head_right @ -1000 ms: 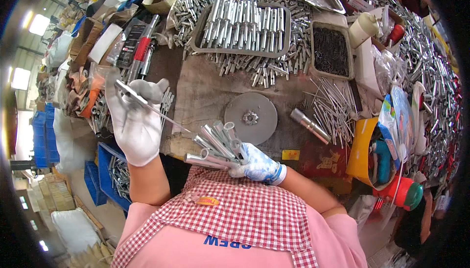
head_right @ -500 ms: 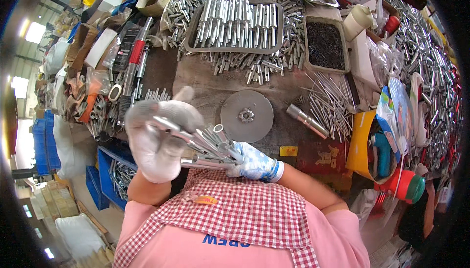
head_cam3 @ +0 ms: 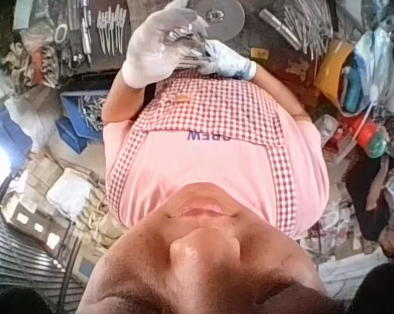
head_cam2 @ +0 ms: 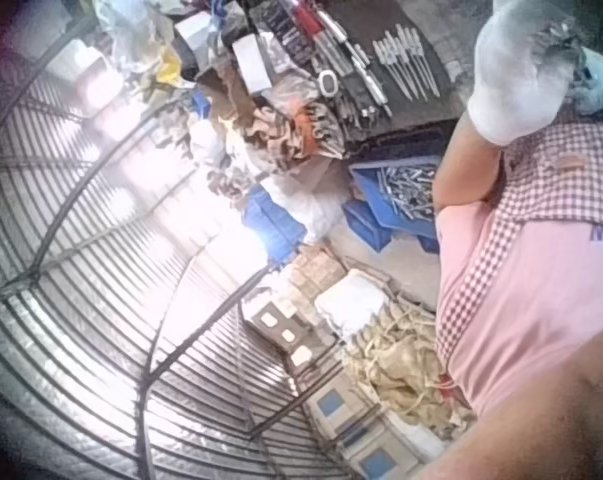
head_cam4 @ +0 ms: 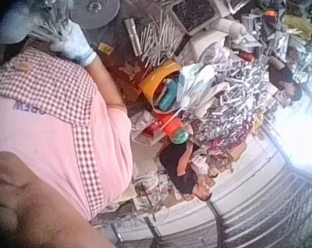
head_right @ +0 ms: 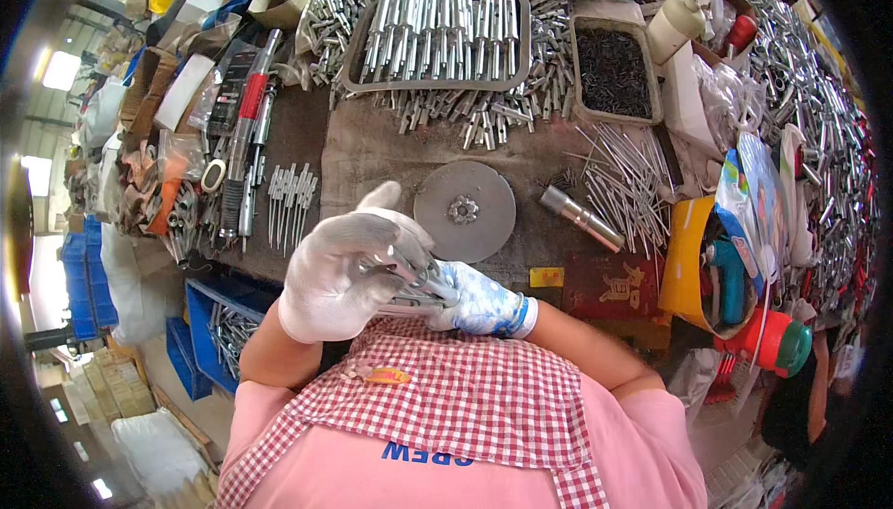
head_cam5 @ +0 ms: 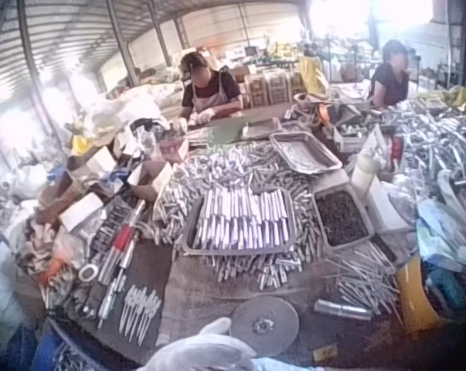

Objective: The person assembles metal components by inserting metal pins into metal tubes by hand and places the finished assemblies into a metal tray.

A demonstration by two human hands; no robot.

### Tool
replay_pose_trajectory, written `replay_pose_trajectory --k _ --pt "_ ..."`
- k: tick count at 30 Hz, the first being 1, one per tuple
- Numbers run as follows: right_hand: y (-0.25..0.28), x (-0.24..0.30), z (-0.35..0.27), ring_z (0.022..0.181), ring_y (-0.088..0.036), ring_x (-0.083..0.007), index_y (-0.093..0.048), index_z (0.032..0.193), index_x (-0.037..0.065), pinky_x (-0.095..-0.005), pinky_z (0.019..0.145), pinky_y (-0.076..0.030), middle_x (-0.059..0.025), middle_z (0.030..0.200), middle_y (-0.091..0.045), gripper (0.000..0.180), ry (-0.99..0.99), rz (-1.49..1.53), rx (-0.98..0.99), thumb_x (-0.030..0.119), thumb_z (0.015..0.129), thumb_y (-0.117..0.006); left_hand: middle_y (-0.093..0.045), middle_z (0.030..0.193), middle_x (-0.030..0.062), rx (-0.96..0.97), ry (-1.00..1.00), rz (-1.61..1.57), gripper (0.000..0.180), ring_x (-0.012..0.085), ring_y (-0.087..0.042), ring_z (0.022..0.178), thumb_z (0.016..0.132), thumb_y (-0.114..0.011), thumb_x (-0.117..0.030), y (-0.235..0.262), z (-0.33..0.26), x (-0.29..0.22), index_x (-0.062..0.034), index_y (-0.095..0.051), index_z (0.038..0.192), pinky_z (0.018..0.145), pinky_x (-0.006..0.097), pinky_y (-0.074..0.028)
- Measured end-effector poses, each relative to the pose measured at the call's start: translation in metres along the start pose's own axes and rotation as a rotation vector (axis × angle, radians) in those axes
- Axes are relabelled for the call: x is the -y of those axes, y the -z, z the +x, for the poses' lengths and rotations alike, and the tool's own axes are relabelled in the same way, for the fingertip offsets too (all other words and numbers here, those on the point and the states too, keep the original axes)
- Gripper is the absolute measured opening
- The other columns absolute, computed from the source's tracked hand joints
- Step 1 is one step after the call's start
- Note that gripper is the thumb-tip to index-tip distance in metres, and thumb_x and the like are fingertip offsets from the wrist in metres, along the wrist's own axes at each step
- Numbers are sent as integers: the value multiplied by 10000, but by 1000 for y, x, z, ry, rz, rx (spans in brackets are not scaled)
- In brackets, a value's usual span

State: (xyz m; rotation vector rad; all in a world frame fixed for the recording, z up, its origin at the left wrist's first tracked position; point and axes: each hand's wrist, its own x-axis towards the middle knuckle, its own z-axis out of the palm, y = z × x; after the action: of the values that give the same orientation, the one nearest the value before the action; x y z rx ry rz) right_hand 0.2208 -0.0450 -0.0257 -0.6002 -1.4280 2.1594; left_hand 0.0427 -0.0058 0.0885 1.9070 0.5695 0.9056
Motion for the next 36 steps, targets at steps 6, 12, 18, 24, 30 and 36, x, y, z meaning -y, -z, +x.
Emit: replay_pose_trajectory --k 6,12,18,24,30,36 --pt "-1 1 0 963 -519 -116 -491 1256 50 -291 889 -422 -54 1098 -589 582 46 -24 9 93 696 -645 -657 886 93 -26 94 -47 342 245 -632 946 843 -656 -116 0 -8 -1 -78 -474 1130 1111 483 -135" --pt "-2 1 1 940 -516 -115 -479 1275 50 -281 864 -429 -57 1088 -588 601 27 -32 -5 81 692 -620 -657 888 98 -81 2 -20 368 246 -639 936 836 -663 -111 -5 -11 1 -74 -472 1148 1113 492 -138" --pt "0 -1 2 888 -510 -112 -472 1290 55 -291 808 -444 -56 1038 -593 635 -22 -45 2 87 675 -623 -655 906 102 -43 -30 -8 404 253 -641 940 833 -668 -112 -1 -8 2 -77 -466 1181 1112 497 -144" --pt "-3 2 1 931 -522 -123 -477 1278 43 -290 843 -438 -64 1072 -593 632 17 11 -10 80 666 -631 -656 921 106 -73 -74 45 408 259 -639 951 827 -666 -90 -2 -11 5 -80 -468 1184 1108 496 -164" --pt "0 1 -2 1048 -520 -149 -478 1276 45 -304 936 -408 -85 1156 -574 635 -31 26 18 77 662 -636 -663 907 118 -1 20 10 391 268 -639 946 732 -604 71 -4 -6 -2 -68 -551 1094 1093 486 -224" --pt "0 0 0 1080 -529 -194 -495 1262 54 -334 975 -394 -98 1175 -577 610 4 -11 46 113 680 -668 -646 953 147 75 114 -51 167 300 -616 935 751 -639 -28 4 -1 -4 -22 -634 918 978 478 -361"
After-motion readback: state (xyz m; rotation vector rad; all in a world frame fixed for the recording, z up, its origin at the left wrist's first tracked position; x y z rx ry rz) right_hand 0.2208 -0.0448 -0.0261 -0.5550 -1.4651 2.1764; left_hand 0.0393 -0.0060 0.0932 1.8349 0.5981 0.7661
